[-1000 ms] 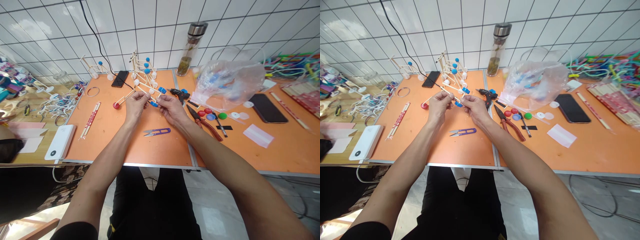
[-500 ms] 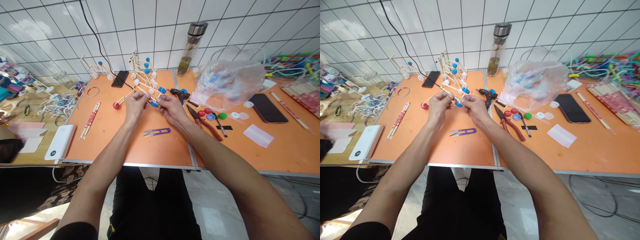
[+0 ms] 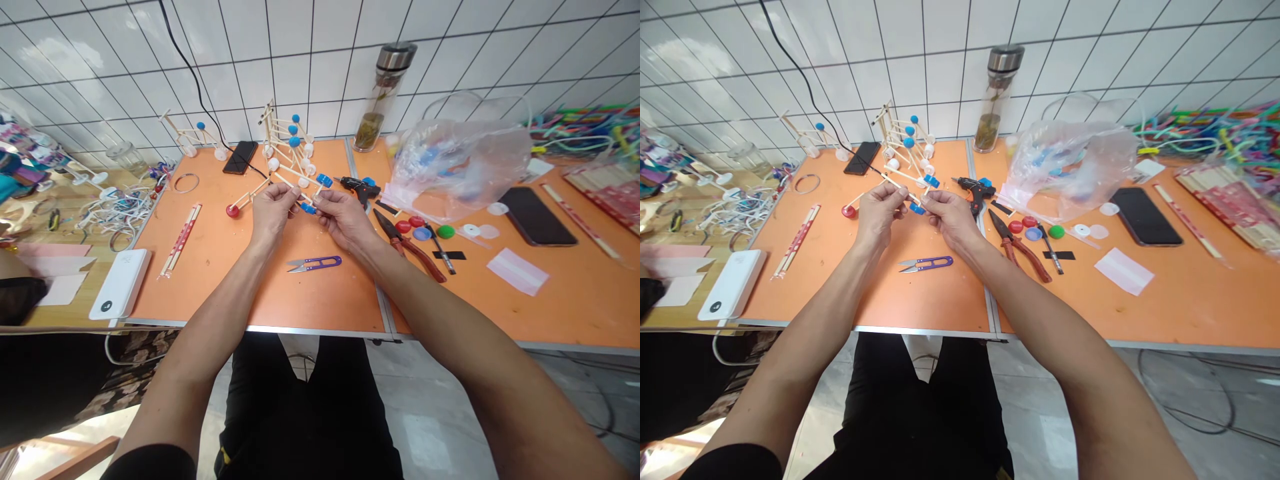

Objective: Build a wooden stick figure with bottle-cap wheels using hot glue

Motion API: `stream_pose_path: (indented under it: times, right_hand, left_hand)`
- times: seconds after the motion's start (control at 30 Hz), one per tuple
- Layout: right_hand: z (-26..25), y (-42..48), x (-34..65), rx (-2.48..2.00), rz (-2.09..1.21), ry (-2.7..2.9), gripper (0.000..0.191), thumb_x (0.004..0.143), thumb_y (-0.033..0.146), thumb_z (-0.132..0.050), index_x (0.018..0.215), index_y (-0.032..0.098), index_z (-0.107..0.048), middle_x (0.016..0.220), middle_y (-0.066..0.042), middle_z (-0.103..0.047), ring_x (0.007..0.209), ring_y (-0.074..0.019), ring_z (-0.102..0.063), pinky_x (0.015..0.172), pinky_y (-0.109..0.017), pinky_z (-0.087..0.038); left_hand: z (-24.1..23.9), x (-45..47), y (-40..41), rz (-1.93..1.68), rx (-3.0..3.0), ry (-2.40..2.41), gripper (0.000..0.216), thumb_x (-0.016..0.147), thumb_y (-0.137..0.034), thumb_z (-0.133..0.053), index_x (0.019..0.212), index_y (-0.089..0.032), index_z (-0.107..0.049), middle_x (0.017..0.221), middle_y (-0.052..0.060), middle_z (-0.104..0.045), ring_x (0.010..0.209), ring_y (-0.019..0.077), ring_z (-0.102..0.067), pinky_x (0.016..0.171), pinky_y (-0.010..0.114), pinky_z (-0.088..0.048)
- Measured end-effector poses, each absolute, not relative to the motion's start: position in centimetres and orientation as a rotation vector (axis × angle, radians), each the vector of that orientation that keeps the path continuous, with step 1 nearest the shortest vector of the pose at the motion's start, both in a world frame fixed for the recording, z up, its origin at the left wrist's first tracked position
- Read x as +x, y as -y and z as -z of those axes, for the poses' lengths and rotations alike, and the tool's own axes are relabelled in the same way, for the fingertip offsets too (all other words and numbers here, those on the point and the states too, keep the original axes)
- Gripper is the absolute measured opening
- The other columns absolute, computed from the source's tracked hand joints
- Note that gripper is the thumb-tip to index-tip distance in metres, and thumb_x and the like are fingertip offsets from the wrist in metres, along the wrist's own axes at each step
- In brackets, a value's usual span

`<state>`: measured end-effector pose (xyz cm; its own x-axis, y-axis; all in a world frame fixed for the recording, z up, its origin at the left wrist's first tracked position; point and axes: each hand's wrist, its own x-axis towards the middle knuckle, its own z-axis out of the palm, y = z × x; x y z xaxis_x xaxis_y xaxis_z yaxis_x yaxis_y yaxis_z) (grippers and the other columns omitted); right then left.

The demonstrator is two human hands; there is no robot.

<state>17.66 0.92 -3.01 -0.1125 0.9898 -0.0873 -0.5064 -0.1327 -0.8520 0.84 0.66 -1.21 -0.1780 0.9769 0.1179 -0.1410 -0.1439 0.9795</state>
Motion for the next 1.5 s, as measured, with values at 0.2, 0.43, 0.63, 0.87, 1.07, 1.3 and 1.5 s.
stream_pose_path:
  times: [0.2, 0.43, 0.63, 0.87, 1.07, 1.3, 1.5]
  right_hand:
    - [3.0, -0.8, 17.7, -0.848, -1.57, 0.805, 0.048, 0.055, 0.032, -0.121, 0.082, 0.02, -0.083, 0.078, 0.003, -0.071, 0.07, -0.0084, -0.058, 0.055, -0.019, -0.044]
    - [2.8, -0.8, 17.6, -0.854, -1.574, 0.808, 0.045, 0.059, 0.031, -0.12, 0.084, 0.02, -0.084, 0.079, 0.003, -0.071, 0.07, -0.0084, -0.058, 0.055, -0.019, -0.045]
    - [2.6, -0.6, 17.6, -0.866, -1.57, 0.803, 0.041, 0.063, 0.029, -0.118, 0.083, 0.021, -0.083, 0.08, 0.003, -0.071, 0.07, -0.0089, -0.058, 0.055, -0.02, -0.044]
    - [2.9, -0.7, 17.6, -0.837, -1.579, 0.801, 0.055, 0.051, 0.037, -0.125, 0.083, 0.021, -0.084, 0.079, 0.003, -0.073, 0.069, -0.0076, -0.059, 0.054, -0.017, -0.045]
    - [3.0, -0.8, 17.6, -0.826, -1.581, 0.788, 0.06, 0.045, 0.039, -0.126, 0.083, 0.02, -0.084, 0.078, 0.004, -0.072, 0.068, -0.0069, -0.058, 0.053, -0.017, -0.045]
    - [2.7, -0.7, 17.6, -0.854, -1.568, 0.821, 0.04, 0.064, 0.03, -0.117, 0.083, 0.021, -0.083, 0.078, 0.004, -0.07, 0.069, -0.0083, -0.057, 0.055, -0.019, -0.044]
    - [2.7, -0.7, 17.7, -0.849, -1.569, 0.841, 0.039, 0.066, 0.031, -0.116, 0.083, 0.021, -0.083, 0.076, 0.004, -0.069, 0.067, -0.0075, -0.054, 0.055, -0.019, -0.044]
  left_hand:
    - [1.2, 0.8, -0.7, -1.478, 1.106, -1.173, 0.031, 0.098, -0.033, -0.1, 0.079, -0.022, -0.079, 0.081, 0.002, -0.082, 0.059, 0.0096, -0.064, 0.055, 0.02, -0.05]
    - [1.1, 0.8, -0.7, -1.485, 1.058, -1.151, 0.025, 0.104, -0.019, -0.089, 0.081, -0.021, -0.081, 0.084, 0.003, -0.084, 0.058, 0.0077, -0.063, 0.054, 0.017, -0.048]
    - [0.6, 1.1, -0.4, -1.474, 1.024, -1.209, 0.029, 0.104, -0.021, -0.094, 0.078, -0.021, -0.08, 0.084, 0.003, -0.085, 0.057, 0.0076, -0.064, 0.055, 0.018, -0.048]
    - [0.6, 1.2, -0.3, -1.466, 1.043, -1.203, 0.031, 0.103, -0.026, -0.095, 0.078, -0.022, -0.078, 0.083, 0.002, -0.085, 0.058, 0.0085, -0.063, 0.055, 0.018, -0.048]
    - [0.5, 1.3, -0.2, -1.465, 1.013, -1.197, 0.034, 0.103, -0.023, -0.096, 0.076, -0.021, -0.075, 0.081, 0.002, -0.083, 0.057, 0.0076, -0.062, 0.054, 0.018, -0.046]
    - [0.2, 1.2, -0.1, -1.455, 0.928, -1.2, 0.037, 0.107, -0.018, -0.09, 0.074, -0.021, -0.072, 0.086, 0.002, -0.084, 0.057, 0.006, -0.061, 0.054, 0.016, -0.046]
    - [0.3, 0.9, -0.4, -1.509, 0.947, -1.194, 0.034, 0.103, -0.018, -0.091, 0.074, -0.022, -0.073, 0.083, -0.001, -0.079, 0.058, 0.0064, -0.06, 0.055, 0.017, -0.047]
